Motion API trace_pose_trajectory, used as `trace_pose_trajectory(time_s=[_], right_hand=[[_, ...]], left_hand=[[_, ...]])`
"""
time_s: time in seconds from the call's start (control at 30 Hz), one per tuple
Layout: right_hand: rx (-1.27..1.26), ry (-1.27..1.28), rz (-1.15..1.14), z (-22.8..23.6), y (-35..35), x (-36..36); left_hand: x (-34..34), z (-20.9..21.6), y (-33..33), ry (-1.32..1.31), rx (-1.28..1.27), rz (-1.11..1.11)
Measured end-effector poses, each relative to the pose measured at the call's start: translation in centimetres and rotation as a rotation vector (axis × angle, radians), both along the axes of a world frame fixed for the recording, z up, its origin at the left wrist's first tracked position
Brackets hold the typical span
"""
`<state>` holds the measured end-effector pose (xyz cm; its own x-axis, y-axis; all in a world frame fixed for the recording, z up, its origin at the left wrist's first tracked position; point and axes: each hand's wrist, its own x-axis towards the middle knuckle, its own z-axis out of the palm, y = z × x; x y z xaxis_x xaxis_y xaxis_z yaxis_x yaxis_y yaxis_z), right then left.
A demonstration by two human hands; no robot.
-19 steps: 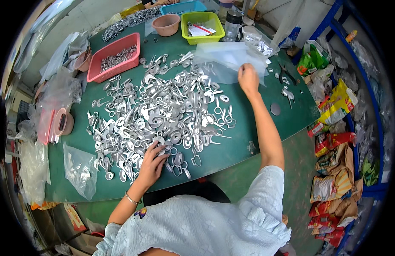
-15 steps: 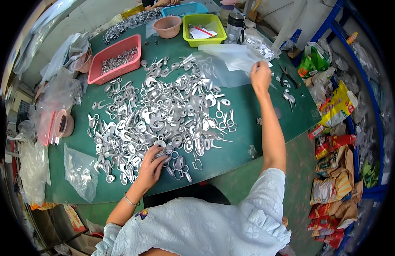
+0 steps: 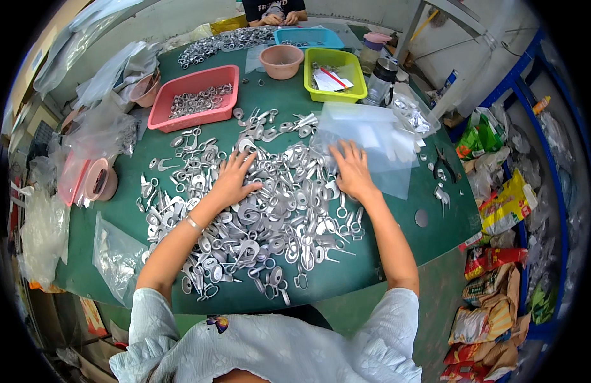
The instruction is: The person sorts a large pile of mixed metal hardware, including spoons, hooks, and washers, on a green workbench. They pick up items by hand, separate them into different categories, and place them into clear plastic bags or pink plastic bins. The person also moves a red stool to access a lower shelf to store the filled bags.
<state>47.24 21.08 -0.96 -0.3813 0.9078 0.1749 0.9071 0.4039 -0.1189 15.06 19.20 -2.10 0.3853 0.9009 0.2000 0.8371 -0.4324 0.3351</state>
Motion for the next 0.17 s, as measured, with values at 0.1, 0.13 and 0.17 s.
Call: trace_pose_trajectory(time_s=[0.1, 0.13, 0.17], right_hand=[[-0.145, -0.03, -0.057, -2.2, 1.5, 0.5], [-0.287, 0.001, -0.107, -2.3, 2.2, 1.0], [-0.429, 0.031, -0.157, -2.3, 3.1, 1.7]], left_hand=[[-0.7, -0.9, 1.7, -0.031, -0.109, -0.092], [-1.0, -1.0, 1.9, -0.056, -0.159, -0.128], [-1.3, -1.2, 2.0, -0.024, -0.174, -0.12]])
